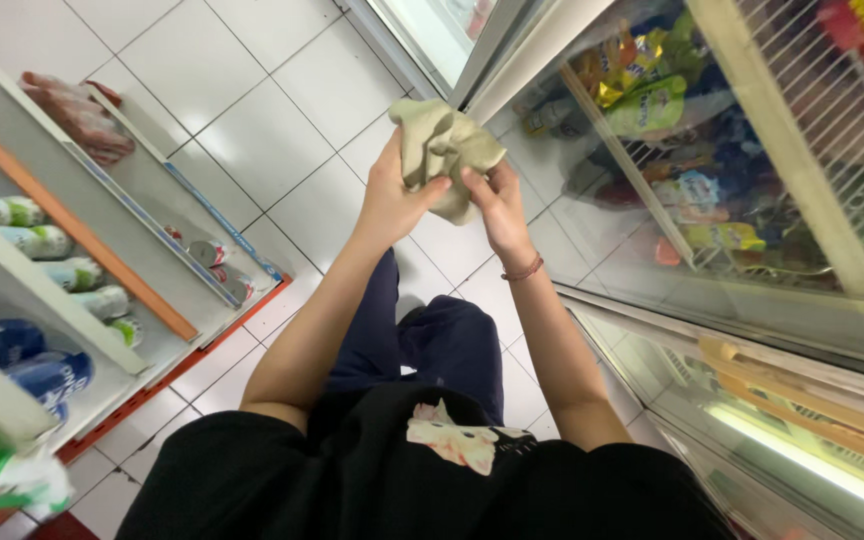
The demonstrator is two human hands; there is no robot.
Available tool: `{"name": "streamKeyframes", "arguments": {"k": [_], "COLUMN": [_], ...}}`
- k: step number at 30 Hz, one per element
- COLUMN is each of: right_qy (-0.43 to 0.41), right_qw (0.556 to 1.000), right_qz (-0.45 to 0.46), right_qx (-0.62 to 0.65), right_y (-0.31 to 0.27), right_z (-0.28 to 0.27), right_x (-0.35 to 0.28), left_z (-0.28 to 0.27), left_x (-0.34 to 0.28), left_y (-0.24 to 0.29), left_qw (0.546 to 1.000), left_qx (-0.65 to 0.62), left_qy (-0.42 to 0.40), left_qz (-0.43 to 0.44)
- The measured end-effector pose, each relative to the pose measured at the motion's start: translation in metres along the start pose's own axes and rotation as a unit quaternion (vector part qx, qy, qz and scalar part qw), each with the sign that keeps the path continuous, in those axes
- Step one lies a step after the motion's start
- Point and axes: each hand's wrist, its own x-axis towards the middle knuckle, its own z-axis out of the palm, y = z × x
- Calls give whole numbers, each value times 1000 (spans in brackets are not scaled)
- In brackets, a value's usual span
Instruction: The person organizes snacks in a box, wipes a refrigerator door with a cloth, and sprays it with a cleaning solution.
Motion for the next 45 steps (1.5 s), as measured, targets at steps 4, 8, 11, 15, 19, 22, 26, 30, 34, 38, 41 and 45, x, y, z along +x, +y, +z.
{"name": "streamKeyframes", "arguments": {"k": [4, 8, 11, 15, 19, 22, 26, 30, 34, 38, 41, 45], "right_qy": [-67, -86, -119, -184, -226, -219, -395, -425, -438, -432, -428, -433], "right_qw": [991, 987, 986, 971, 886, 839, 826, 851, 842, 861, 869, 860], "right_qz": [55, 75, 68, 95, 278, 356, 285, 241, 250, 216, 198, 190], "right_qx": [101, 115, 91, 124, 293, 347, 284, 190, 194, 159, 151, 193], "right_y": [-79, -109, -108, -99, -112, -130, -132, -118, -116, -125, -134, -140], "right_z": [30, 44, 41, 54, 66, 70, 81, 104, 131, 170, 203, 245], "right_x": [-9, -12, -11, -15, -25, -29, -34, -46, -58, -79, -94, -111], "left_z": [-10, -18, -21, -30, -33, -32, -20, -20, -49, -113, -167, -217], "left_x": [0, -10, -25, -46, -76, -111, -156, -203, -255, -300, -325, -346], "left_y": [67, 114, 146, 183, 202, 206, 207, 211, 217, 225, 235, 237], "left_qw": [986, 975, 977, 963, 936, 902, 894, 905, 810, 633, 553, 587], "left_qx": [150, 195, 194, 261, 321, 378, 371, 296, 305, 379, 451, 468], "left_qy": [-17, -76, -74, -21, 110, 195, 247, 305, 501, 675, 700, 658], "left_qz": [69, 79, 51, 58, 96, 77, 42, 27, 24, -7, -5, -57]}}
